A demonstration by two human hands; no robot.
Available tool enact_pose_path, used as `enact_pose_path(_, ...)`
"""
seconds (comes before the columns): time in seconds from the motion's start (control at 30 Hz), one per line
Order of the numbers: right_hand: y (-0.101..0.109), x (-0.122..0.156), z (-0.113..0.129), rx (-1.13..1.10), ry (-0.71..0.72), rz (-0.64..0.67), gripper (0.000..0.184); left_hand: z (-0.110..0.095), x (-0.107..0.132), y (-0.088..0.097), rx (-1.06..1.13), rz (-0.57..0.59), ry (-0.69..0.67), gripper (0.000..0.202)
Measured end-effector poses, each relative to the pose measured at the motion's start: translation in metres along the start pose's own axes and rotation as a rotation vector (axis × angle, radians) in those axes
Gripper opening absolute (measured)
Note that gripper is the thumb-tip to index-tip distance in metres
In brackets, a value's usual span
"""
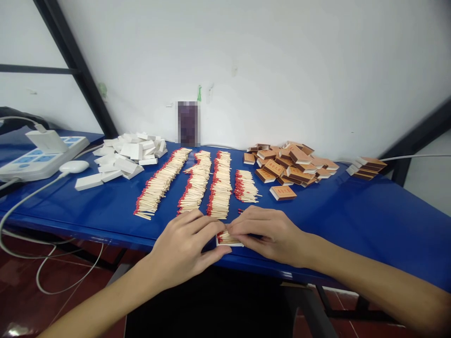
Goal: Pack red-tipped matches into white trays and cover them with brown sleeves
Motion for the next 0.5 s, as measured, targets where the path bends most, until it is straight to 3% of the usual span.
enact_pose_path(0.5,0.0051,0.0008,-0.0009,-0.056,-0.013,-0.031,0.012,-0.0022,0.0007,0.0035,-0.023,-0.026,-0.022,0.020)
Point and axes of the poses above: each hand's wrist, its own x-axis away from the middle knuckle, its own y-axis out of the back of the hand, z = x × y, the point moved 10 cm from there along -x, towards the middle knuckle, and after that the axes turned 3 degrees about -y, right-handed, at the moved point
